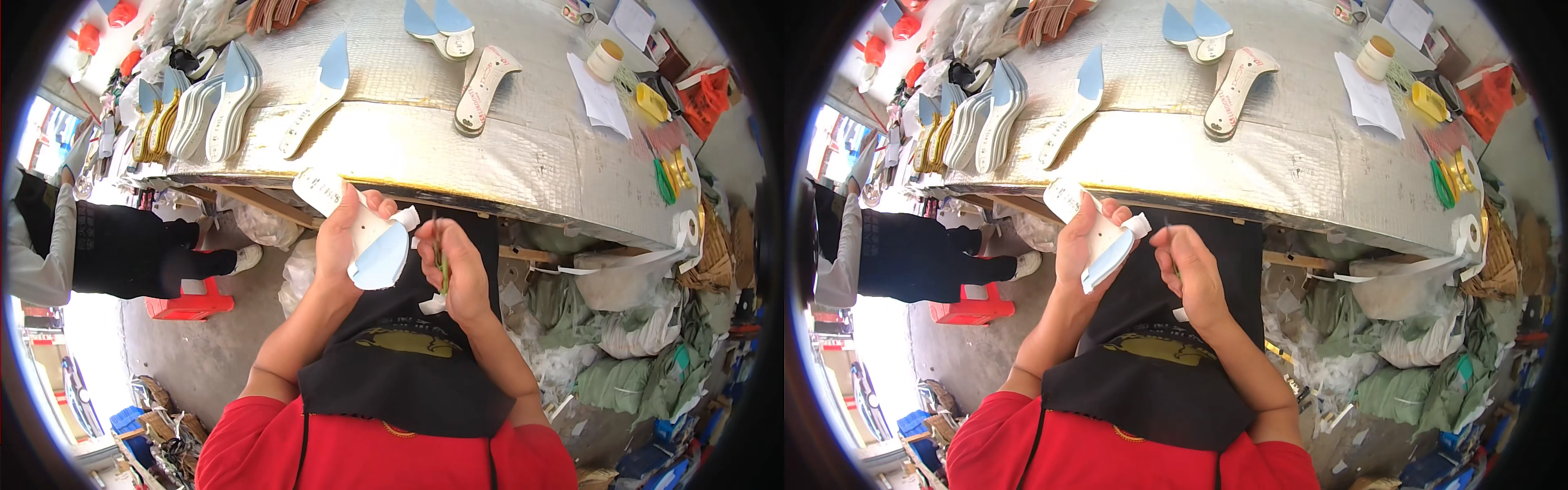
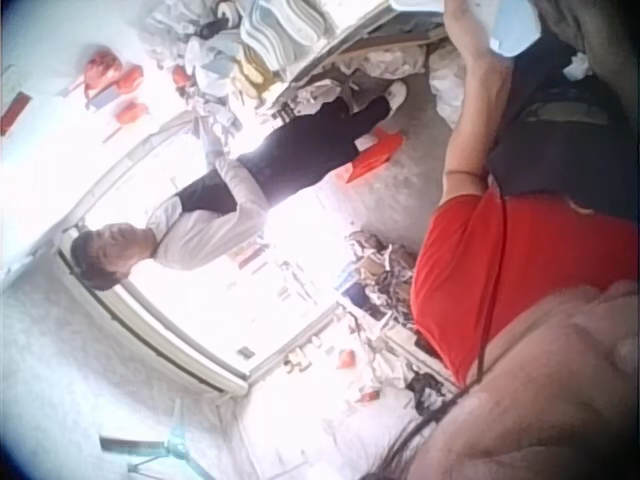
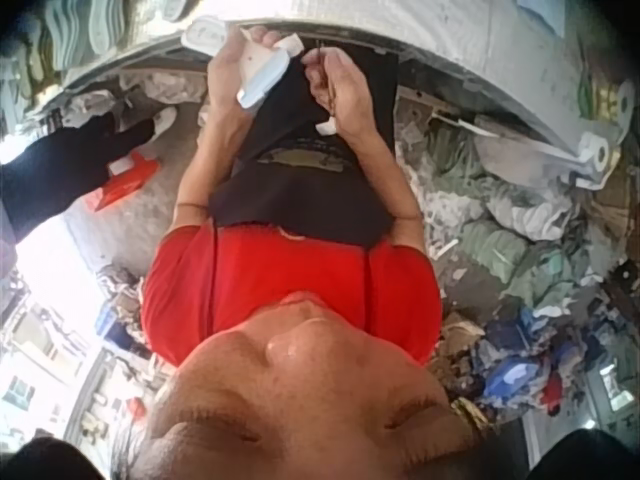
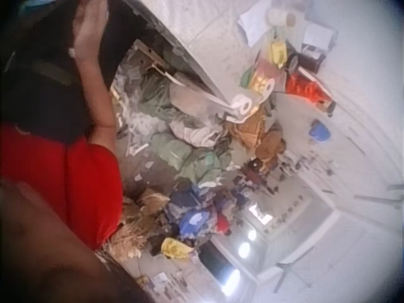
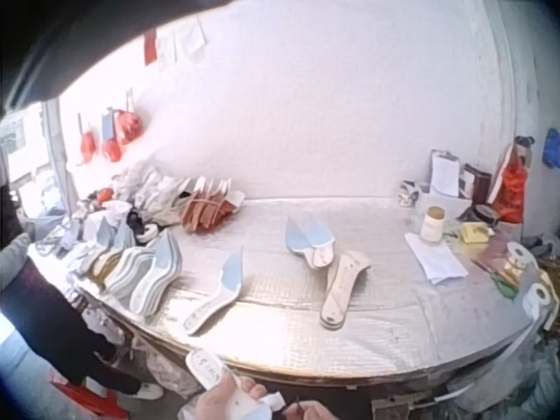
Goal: The recorder is applying white adhesive or protective strips to the perimeter of light blue shoe insoles in a workshop setting.
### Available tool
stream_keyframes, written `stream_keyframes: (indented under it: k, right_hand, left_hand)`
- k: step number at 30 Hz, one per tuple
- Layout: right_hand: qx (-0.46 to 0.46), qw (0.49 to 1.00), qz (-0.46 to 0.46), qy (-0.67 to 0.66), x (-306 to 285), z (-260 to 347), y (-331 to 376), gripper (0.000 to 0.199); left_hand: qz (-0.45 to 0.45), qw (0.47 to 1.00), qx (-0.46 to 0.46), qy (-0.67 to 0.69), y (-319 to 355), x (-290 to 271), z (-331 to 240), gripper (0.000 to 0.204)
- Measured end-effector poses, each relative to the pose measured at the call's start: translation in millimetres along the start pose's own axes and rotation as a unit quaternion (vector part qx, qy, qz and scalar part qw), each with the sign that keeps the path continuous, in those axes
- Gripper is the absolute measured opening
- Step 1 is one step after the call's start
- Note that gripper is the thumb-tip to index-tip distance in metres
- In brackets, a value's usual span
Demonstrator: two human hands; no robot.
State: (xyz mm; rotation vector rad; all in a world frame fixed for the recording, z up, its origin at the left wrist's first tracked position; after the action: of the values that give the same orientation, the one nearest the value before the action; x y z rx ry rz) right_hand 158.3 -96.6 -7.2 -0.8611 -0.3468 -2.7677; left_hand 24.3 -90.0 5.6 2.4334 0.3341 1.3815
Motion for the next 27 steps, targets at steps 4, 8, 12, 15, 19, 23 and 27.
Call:
stream_keyframes:
  k: [4,8,12,15,19,23,27]
  right_hand:
    - [0.066,0.997,-0.043,0.009,0.7,-16.7,7.6,0.034]
    - [0.043,0.999,-0.025,0.000,5.3,-15.0,4.4,0.030]
    - [0.027,1.000,-0.005,0.008,7.8,-10.2,-1.0,0.027]
    - [0.069,0.997,-0.002,-0.023,8.6,-12.4,-2.9,0.026]
    - [0.074,0.997,0.003,-0.008,6.2,-13.0,-4.9,0.026]
    - [0.085,0.996,0.017,-0.019,2.0,-14.6,-5.9,0.026]
    - [0.095,0.994,-0.020,-0.054,-8.2,-10.5,-7.7,0.027]
  left_hand:
    - [0.015,0.999,-0.028,0.018,1.1,3.6,3.4,0.038]
    - [0.025,0.999,-0.034,0.013,2.5,5.6,6.0,0.039]
    - [0.018,0.999,-0.022,-0.019,4.3,3.9,4.6,0.039]
    - [0.000,0.999,-0.021,-0.030,5.1,1.6,3.4,0.039]
    - [-0.009,0.999,-0.029,-0.033,5.3,0.8,3.8,0.039]
    - [-0.001,0.999,-0.040,-0.034,5.9,1.3,4.4,0.039]
    - [-0.001,0.998,-0.038,-0.051,5.6,1.5,4.0,0.040]
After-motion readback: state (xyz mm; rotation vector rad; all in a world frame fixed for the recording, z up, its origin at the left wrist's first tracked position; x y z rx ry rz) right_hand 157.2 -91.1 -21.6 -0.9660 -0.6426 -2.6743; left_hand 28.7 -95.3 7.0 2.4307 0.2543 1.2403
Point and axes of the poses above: each hand's wrist, its own y-axis away from the middle knuckle, its own x-axis out of the palm, z = x × y, the point moved 6 cm from there along -y, towards the middle knuckle, and after that the axes turned 11 degrees about -z, right-handed, at the moved point
